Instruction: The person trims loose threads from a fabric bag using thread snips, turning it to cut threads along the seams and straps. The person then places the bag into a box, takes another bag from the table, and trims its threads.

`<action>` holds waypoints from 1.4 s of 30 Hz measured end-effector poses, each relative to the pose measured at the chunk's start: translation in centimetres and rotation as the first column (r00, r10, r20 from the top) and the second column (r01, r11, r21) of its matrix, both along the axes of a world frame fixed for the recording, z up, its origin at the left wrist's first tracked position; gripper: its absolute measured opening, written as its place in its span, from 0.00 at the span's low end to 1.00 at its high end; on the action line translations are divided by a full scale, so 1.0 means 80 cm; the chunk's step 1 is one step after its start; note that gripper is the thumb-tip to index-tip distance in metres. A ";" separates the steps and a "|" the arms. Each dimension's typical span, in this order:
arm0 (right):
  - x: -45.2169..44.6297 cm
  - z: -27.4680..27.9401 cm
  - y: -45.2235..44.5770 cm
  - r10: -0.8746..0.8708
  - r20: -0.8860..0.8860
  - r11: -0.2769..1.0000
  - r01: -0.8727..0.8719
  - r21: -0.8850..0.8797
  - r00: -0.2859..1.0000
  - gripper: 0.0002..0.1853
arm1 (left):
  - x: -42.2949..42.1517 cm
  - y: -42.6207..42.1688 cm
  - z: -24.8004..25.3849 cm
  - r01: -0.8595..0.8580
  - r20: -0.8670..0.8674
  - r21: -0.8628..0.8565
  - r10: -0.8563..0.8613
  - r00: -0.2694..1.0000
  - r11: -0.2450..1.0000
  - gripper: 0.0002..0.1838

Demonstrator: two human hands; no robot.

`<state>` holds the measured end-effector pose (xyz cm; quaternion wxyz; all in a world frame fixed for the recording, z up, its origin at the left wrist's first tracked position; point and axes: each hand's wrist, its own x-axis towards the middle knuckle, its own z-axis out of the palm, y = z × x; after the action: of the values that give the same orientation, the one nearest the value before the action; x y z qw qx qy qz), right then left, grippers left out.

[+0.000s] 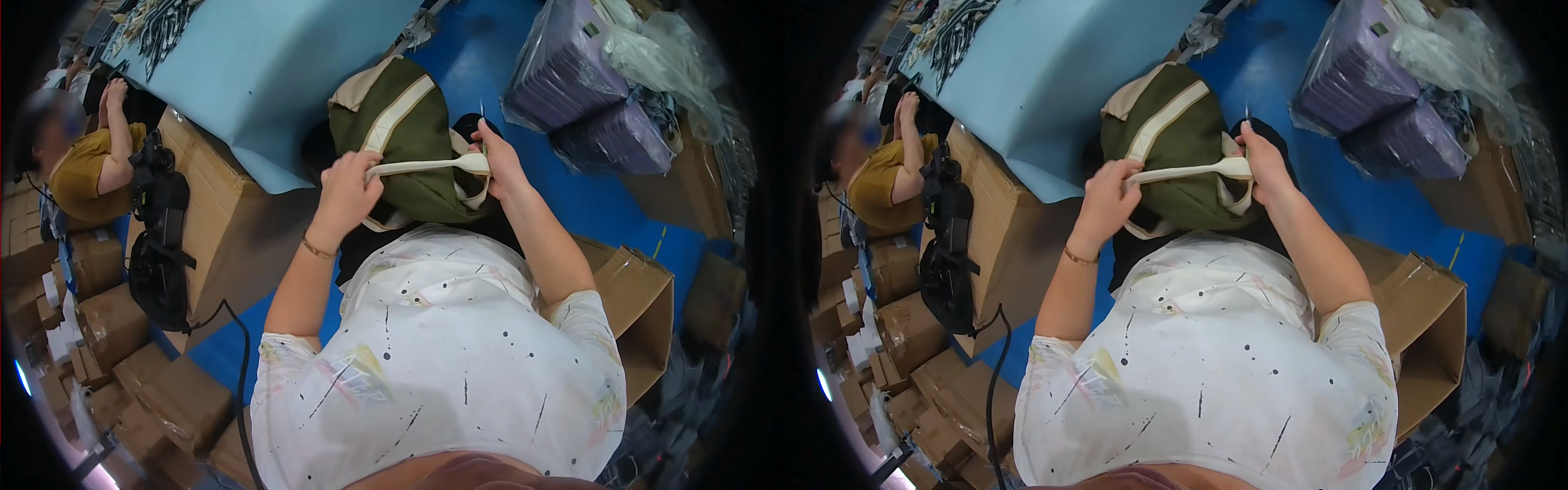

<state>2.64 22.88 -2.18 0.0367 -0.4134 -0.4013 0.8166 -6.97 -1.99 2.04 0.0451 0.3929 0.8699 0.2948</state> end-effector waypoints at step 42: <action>0.119 0.089 -0.045 0.453 0.152 -0.141 -0.097 0.985 0.878 0.16 | 0.081 0.051 0.036 -0.126 0.781 0.531 -0.427 0.455 0.838 0.08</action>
<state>12.15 19.28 4.98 0.1978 -0.0534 -0.9337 0.2936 -0.50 2.07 4.96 0.4047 0.2596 0.5651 0.6705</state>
